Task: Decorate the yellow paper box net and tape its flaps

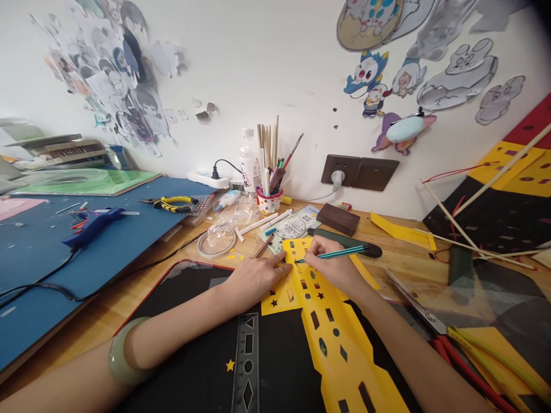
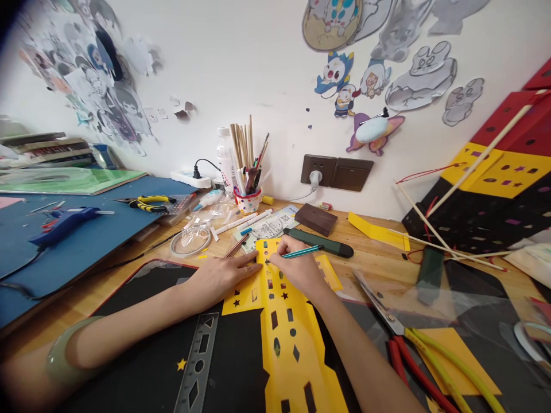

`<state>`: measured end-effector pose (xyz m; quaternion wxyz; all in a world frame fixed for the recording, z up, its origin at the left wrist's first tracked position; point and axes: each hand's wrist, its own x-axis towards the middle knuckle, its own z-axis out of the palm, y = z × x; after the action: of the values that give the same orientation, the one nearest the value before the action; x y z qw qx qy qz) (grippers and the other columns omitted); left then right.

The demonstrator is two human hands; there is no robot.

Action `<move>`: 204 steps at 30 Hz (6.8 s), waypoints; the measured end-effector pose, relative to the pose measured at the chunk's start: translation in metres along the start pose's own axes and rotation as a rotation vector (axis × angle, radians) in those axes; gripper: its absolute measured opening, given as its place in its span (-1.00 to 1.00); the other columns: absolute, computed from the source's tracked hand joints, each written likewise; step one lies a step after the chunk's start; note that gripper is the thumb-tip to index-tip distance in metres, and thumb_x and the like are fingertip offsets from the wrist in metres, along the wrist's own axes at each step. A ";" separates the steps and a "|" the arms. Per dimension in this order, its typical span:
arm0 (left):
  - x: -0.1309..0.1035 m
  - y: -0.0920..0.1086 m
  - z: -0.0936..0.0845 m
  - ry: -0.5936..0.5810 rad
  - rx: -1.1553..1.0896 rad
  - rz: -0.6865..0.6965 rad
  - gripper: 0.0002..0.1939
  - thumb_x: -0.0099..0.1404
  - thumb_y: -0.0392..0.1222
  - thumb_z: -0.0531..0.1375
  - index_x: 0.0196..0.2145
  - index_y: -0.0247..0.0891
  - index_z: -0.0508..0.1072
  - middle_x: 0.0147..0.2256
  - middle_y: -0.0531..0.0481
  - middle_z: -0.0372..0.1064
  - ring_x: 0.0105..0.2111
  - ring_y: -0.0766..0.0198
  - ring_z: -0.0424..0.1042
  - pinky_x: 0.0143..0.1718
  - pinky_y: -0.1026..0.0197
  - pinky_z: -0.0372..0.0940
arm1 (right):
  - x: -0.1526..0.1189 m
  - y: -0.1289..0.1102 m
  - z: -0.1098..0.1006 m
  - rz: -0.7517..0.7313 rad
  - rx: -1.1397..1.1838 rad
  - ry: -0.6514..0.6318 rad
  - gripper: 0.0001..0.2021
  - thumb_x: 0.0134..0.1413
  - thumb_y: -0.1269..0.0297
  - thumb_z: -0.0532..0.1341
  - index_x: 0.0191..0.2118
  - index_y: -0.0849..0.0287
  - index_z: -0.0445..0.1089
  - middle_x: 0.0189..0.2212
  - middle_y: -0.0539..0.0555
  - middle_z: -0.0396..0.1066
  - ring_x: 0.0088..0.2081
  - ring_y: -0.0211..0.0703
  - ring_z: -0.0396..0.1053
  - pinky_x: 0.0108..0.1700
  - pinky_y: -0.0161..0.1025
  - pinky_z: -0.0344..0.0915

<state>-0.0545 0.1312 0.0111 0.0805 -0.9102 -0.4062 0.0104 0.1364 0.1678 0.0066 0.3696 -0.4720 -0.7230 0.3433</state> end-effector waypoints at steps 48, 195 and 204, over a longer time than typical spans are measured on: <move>-0.001 -0.001 0.004 0.018 -0.018 0.001 -0.61 0.27 -0.37 -0.03 0.05 -0.21 0.22 0.03 -0.21 0.17 -0.26 0.12 0.43 -0.44 0.25 0.34 | 0.001 -0.002 -0.005 0.009 -0.023 -0.028 -0.84 -0.19 0.39 0.09 -0.61 0.13 0.05 -0.65 -0.13 0.05 -0.57 -0.31 0.04 -0.55 -0.33 -0.03; -0.001 0.000 0.003 0.031 0.013 0.006 -0.53 0.17 -0.45 0.00 0.03 -0.22 0.24 0.08 -0.18 0.14 -0.35 0.18 0.45 -0.48 0.29 0.33 | 0.005 0.003 -0.018 0.118 -0.133 0.113 -0.90 -0.20 0.34 0.10 -0.60 0.12 0.13 -0.65 -0.09 0.21 -0.56 -0.25 0.19 -0.51 -0.32 0.06; -0.001 0.001 0.004 0.027 0.009 0.009 -0.57 0.22 -0.41 -0.02 0.05 -0.21 0.22 0.07 -0.19 0.16 -0.29 0.12 0.45 -0.42 0.21 0.37 | 0.005 0.005 -0.018 0.116 -0.108 0.102 -0.90 -0.19 0.35 0.09 -0.59 0.12 0.12 -0.65 -0.10 0.20 -0.56 -0.25 0.18 -0.53 -0.32 0.05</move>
<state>-0.0552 0.1305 0.0074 0.0900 -0.9116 -0.4010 0.0006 0.1526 0.1764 0.0126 0.3594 -0.5491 -0.6922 0.3003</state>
